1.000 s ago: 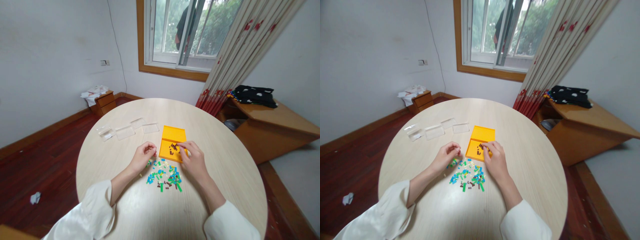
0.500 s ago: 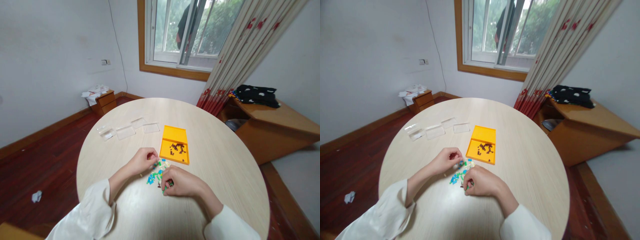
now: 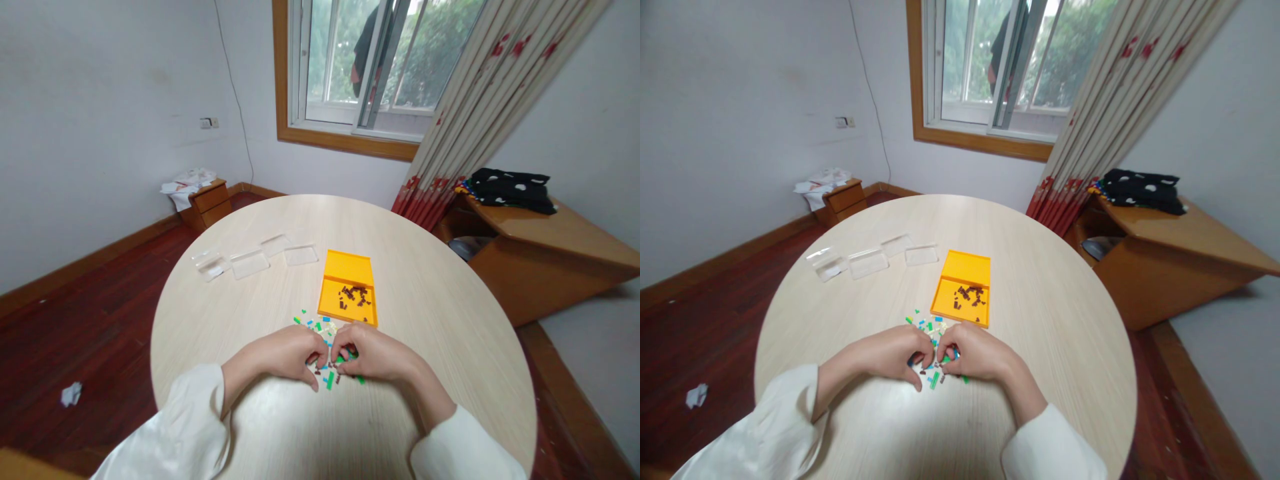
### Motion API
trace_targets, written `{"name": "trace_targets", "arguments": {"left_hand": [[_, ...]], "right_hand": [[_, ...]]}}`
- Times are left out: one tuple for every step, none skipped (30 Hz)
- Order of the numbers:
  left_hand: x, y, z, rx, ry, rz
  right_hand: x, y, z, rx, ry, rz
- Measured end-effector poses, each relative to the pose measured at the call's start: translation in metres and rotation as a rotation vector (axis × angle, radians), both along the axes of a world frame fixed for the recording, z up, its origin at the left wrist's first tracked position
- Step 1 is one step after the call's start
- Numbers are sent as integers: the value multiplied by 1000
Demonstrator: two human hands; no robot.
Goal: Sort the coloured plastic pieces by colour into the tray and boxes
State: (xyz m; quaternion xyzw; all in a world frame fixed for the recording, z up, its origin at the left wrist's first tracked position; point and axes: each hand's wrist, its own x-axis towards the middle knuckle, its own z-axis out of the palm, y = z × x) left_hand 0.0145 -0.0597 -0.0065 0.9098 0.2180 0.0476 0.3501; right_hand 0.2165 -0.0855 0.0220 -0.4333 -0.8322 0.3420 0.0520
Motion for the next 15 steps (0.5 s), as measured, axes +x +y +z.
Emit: {"name": "trace_targets", "arguments": {"left_hand": [[0,0,-1,11,-1,0],[0,0,-1,18,-7,4],[0,0,-2,21,-14,12],[0,0,-2,23,-19,21],[-1,0,-2,22,-19,29],[-1,0,-3,19,-14,36],[-1,1,-2,16,-7,42],[-1,1,-2,14,2,48],[-1,0,-1,13,10,54],[0,0,1,11,18,62],[0,0,2,8,24,70],[0,-1,3,4,29,79],[1,-1,5,2,31,86],[1,-1,5,0,29,92],[1,-1,5,-3,23,96]], "right_hand": [[0,0,0,13,3,14],[0,0,0,19,6,23],[-1,0,0,21,9,28],[-1,-1,0,19,12,29],[-1,-1,-1,13,13,27],[-2,-1,-1,6,12,24],[-2,-1,-2,1,9,22],[-2,-1,-2,-1,6,19],[-3,-1,-2,2,0,17],[-3,-2,-2,7,-6,15],[-4,-2,-1,16,-11,14],[-4,-2,-1,27,-12,14],[-4,-3,0,35,-11,16],[-5,-3,0,41,-9,20],[-5,-3,0,45,-4,25]]}}
